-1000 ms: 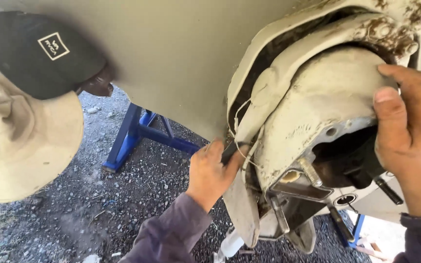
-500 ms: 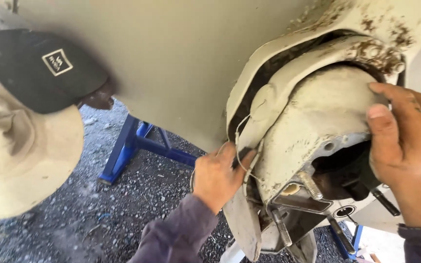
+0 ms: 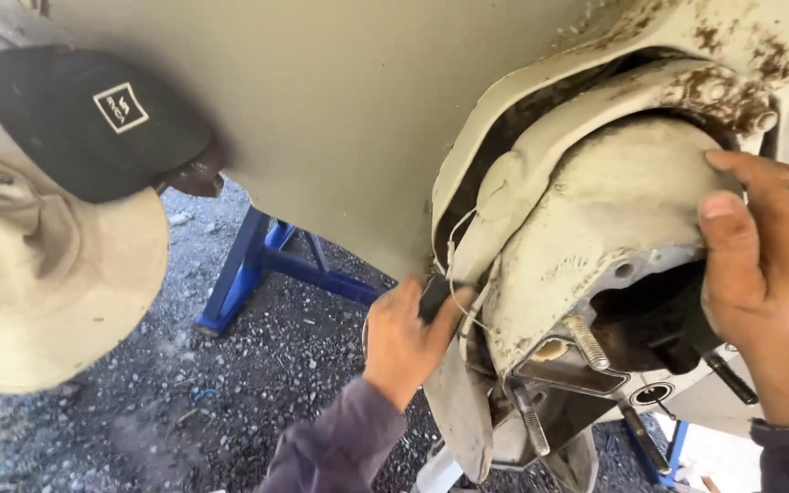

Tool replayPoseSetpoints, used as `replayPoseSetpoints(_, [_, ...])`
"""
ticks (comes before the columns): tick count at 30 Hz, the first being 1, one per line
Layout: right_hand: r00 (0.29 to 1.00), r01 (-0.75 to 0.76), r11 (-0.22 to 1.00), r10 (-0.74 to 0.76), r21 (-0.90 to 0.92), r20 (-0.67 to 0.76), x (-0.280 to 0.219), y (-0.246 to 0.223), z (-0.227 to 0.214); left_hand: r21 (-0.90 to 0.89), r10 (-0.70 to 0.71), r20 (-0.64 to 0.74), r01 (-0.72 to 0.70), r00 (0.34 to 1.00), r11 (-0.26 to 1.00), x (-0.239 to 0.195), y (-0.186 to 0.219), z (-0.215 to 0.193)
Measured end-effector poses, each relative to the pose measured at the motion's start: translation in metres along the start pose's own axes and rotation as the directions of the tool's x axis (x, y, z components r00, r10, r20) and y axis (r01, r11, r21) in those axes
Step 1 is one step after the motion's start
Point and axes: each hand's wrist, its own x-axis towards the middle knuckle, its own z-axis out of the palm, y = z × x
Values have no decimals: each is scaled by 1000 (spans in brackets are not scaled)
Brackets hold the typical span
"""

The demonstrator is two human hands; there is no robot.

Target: Manually sanding the exterior surface of a boat's lower unit to prepare it for maintenance.

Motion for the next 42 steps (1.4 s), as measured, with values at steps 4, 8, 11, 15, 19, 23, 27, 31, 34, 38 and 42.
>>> replayPoseSetpoints(4, [1000,20,996,-21,-90,-13,4,-1,0,45,82,-87,-78,993,996,6,-7,10])
replayPoseSetpoints(8, [1000,-21,999,21,-44,3,0,-1,-1,78,68,-109,-60,992,995,24,12,4])
replayPoseSetpoints(11, [998,28,999,-29,-32,-49,-1,11,4,-10,38,40,-37,999,999,12,10,1])
replayPoseSetpoints(15, [996,19,999,-24,-48,-90,2,17,6,-25,59,-45,-60,997,998,30,16,7])
replayPoseSetpoints(19, [998,7,999,-10,-48,-65,1,14,6,-49,164,-51,-166,985,985,69,40,12])
replayPoseSetpoints(23, [999,5,999,-8,-50,-52,-1,14,6,-72,107,-69,-112,992,991,71,53,3])
replayPoseSetpoints(27, [997,19,997,-24,-76,-71,2,16,9,11,112,-54,-112,992,994,49,31,2])
replayPoseSetpoints(31, [998,-15,998,10,-69,-63,3,10,4,25,316,-103,-315,943,949,76,40,13])
replayPoseSetpoints(34, [997,27,998,-31,-58,-68,2,12,5,43,222,-117,-218,968,975,84,59,8])
replayPoseSetpoints(38, [989,70,995,-78,-67,-126,2,16,8,-35,123,112,-120,986,992,61,38,3])
replayPoseSetpoints(42, [995,22,996,-31,-92,-94,-1,11,6,61,219,42,-221,975,973,58,32,5])
